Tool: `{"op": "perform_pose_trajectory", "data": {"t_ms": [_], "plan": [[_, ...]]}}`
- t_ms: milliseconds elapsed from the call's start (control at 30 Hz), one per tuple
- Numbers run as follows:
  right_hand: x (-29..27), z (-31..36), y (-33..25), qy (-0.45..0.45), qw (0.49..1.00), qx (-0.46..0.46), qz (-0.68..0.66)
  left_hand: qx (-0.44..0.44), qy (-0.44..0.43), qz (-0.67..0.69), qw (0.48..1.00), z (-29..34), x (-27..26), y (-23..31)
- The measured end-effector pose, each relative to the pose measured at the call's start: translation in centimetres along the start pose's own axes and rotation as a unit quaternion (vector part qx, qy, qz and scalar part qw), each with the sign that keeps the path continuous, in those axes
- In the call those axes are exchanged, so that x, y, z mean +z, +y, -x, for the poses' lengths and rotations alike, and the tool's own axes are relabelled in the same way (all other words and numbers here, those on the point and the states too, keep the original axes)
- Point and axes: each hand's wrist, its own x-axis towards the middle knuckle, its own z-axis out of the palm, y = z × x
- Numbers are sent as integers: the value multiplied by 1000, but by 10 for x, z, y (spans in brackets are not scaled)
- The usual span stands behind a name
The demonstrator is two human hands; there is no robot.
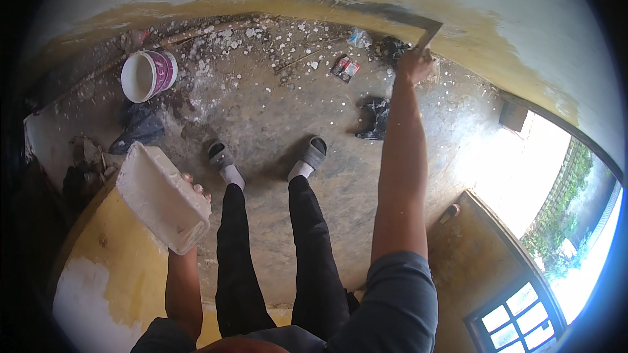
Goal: The person applies white plaster to a yellow wall using a scraper, repeatedly dipping the scraper into a small plastic container to load it with plaster and then smoothing it onto the wall surface.
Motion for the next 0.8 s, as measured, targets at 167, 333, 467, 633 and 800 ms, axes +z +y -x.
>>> {"op": "perform_pose_trajectory", "data": {"t_ms": [167, 333, 467, 633, 800], "plan": [[35, 106, -116, -35, 989, 75, -124, 32, 8, -12, 999, 5, -11, 15], [82, 178, -193, -1, 994, -27, -110, 44, 15, -7, 999, 15, -21, 46], [80, 247, -269, -70, 952, 75, -289, 58, 55, -6, 997, 30, -31, 77], [54, 296, -289, -224, 926, 11, -305, 66, 62, -18, 996, 39, -47, 102], [49, 165, -148, -67, 988, -135, 33, 38, 54, -4, 998, 34, -47, 120]]}}
